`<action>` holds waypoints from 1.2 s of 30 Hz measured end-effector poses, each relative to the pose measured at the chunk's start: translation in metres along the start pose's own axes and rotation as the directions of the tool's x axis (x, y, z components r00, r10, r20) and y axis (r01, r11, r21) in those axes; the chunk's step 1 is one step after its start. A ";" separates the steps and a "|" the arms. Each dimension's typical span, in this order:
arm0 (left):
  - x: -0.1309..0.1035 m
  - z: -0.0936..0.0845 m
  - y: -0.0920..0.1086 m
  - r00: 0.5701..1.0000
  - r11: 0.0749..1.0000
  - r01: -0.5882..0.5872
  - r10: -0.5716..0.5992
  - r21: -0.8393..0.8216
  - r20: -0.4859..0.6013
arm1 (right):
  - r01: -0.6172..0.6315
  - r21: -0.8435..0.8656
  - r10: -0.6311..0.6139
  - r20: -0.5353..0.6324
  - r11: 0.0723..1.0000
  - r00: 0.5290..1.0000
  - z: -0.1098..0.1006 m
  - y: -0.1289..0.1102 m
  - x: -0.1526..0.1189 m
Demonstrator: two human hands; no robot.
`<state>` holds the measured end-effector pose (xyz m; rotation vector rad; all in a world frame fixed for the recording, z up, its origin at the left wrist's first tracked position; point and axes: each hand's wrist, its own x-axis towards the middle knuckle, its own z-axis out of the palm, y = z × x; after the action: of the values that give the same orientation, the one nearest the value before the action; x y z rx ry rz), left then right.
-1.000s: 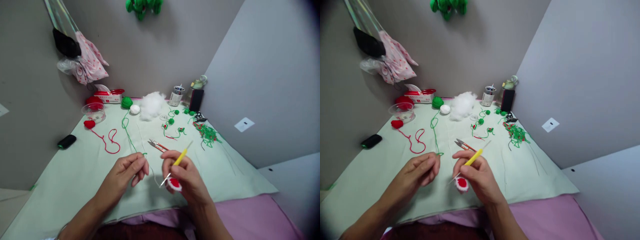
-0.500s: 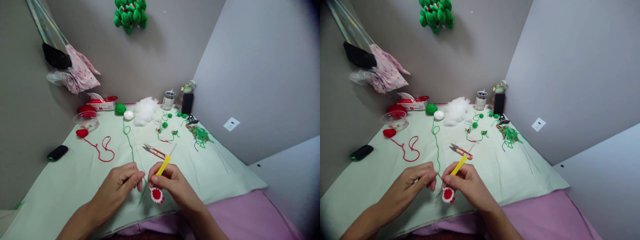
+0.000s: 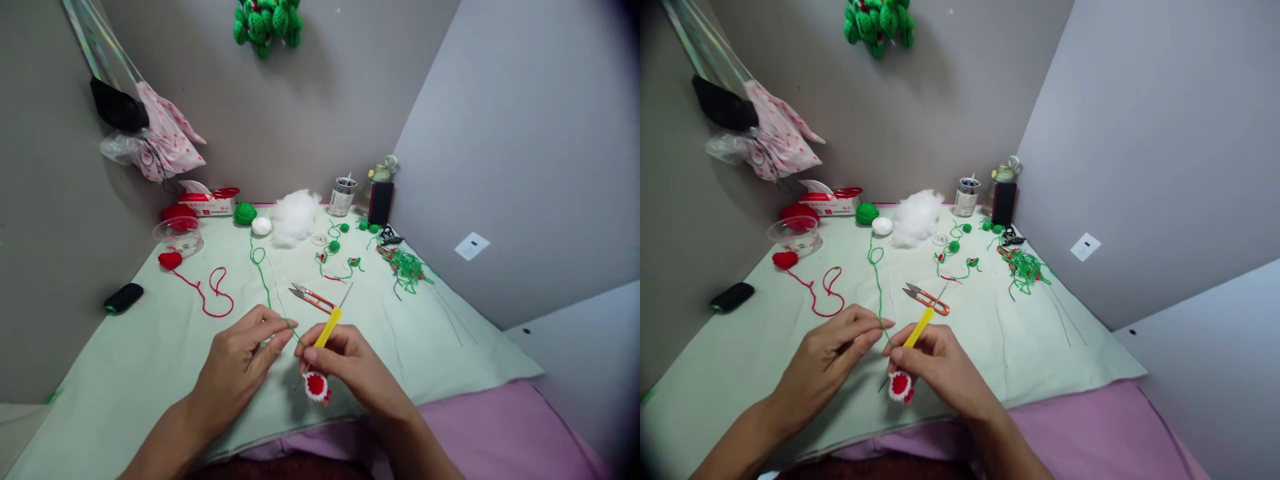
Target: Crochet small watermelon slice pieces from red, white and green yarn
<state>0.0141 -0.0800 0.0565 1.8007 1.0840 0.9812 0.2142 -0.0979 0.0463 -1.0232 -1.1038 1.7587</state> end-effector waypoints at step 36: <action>-0.013 0.041 0.018 0.900 0.415 0.344 -0.401 -0.842 0.170 | 0.487 -0.873 -0.940 0.192 -0.032 0.282 0.007 0.033 -0.014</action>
<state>0.0518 -0.1078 0.0548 0.6423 0.7362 1.0220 0.2059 -0.1230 0.0204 -0.8974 -1.7251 -0.1603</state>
